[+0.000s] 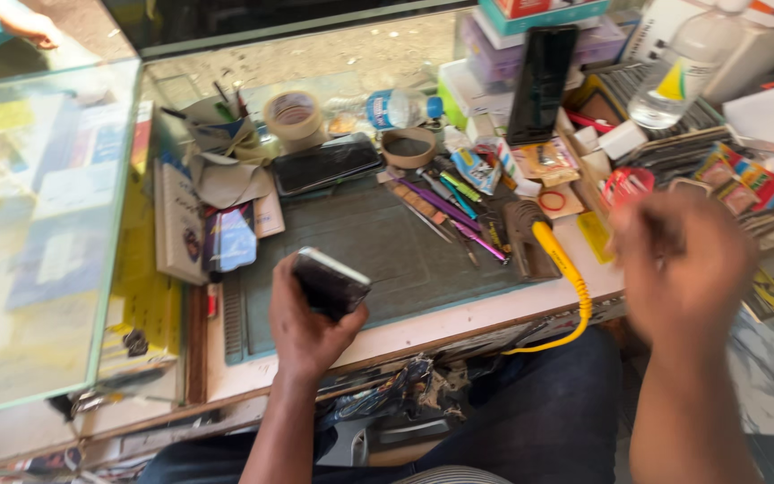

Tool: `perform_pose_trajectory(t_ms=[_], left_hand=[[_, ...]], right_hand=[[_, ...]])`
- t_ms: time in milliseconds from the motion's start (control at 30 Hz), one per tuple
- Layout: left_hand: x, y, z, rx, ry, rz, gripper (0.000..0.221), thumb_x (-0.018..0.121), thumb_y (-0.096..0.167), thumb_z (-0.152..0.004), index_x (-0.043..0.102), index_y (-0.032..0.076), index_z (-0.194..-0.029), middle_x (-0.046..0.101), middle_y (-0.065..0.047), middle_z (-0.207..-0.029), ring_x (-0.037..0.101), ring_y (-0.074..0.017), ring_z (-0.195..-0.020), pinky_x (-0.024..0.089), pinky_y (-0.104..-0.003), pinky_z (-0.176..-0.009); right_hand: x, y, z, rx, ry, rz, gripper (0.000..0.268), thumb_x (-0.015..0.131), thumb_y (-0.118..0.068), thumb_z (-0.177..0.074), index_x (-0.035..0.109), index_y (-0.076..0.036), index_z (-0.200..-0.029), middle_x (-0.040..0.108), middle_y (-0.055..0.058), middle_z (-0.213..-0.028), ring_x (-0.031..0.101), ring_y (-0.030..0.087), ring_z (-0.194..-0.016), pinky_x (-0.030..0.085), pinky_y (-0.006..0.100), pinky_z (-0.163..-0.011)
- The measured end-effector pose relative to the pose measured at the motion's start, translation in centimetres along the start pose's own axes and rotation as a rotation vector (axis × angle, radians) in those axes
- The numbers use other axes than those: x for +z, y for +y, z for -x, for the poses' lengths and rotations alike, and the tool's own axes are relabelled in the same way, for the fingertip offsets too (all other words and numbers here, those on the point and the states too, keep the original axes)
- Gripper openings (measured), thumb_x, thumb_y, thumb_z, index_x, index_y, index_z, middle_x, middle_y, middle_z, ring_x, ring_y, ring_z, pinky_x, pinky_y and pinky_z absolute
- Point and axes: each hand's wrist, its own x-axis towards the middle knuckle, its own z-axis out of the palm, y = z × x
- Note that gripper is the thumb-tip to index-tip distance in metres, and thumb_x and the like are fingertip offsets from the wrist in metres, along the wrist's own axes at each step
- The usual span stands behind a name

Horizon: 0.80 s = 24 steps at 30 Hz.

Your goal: The person applies adhesive from a tube to the edges of a smartphone back cover. They then place the cover onto the phone chassis and secure it by wrapping multiple rubber bands around the device to hold it in place while the adhesive sets.

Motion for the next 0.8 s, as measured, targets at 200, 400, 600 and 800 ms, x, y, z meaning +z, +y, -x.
perform_pose_trajectory(t_ms=[200, 400, 600, 800], left_hand=[[-0.9, 1.2, 0.2, -0.047, -0.062, 0.232, 0.067, 0.076, 0.011, -0.071, 0.048, 0.002, -0.131, 0.064, -0.007, -0.100, 0.065, -0.0127, -0.088, 0.055, -0.028, -0.079], [-3.4, 2.6, 3.3, 0.032, -0.162, 0.420, 0.085, 0.075, 0.017, -0.076, 0.044, -0.001, -0.153, 0.051, -0.002, -0.110, 0.046, -0.0098, -0.094, 0.040, -0.021, -0.085], [-4.5, 2.4, 7.3, -0.366, -0.304, 0.918, 0.096, 0.076, 0.037, -0.076, 0.034, -0.004, -0.152, 0.038, 0.000, -0.089, 0.042, -0.0096, -0.072, 0.037, -0.024, -0.060], [-4.4, 2.9, 9.4, -0.572, -0.382, 1.123, 0.106, 0.076, 0.057, -0.073, 0.033, 0.003, -0.153, 0.040, -0.001, -0.086, 0.040, -0.0092, -0.066, 0.033, -0.024, -0.055]], right_hand=[[8.6, -5.4, 3.7, -0.225, -0.347, 0.051, 0.011, 0.075, -0.007, -0.090, 0.070, -0.007, -0.100, 0.071, 0.007, -0.090, 0.071, 0.019, -0.073, 0.056, 0.032, -0.063], [15.3, -1.6, 4.2, -0.148, -0.448, 0.225, 0.012, 0.077, -0.011, -0.089, 0.076, -0.010, -0.101, 0.075, 0.007, -0.091, 0.072, 0.026, -0.072, 0.054, 0.037, -0.060], [16.5, 2.3, 5.3, -0.065, -0.351, 0.051, 0.013, 0.080, -0.011, -0.089, 0.076, -0.005, -0.100, 0.076, 0.011, -0.093, 0.073, 0.022, -0.076, 0.055, 0.033, -0.065], [16.6, 2.9, 5.3, 0.135, -0.372, -0.080, 0.013, 0.081, -0.011, -0.087, 0.078, -0.005, -0.098, 0.079, 0.009, -0.090, 0.072, 0.011, -0.070, 0.056, 0.028, -0.063]])
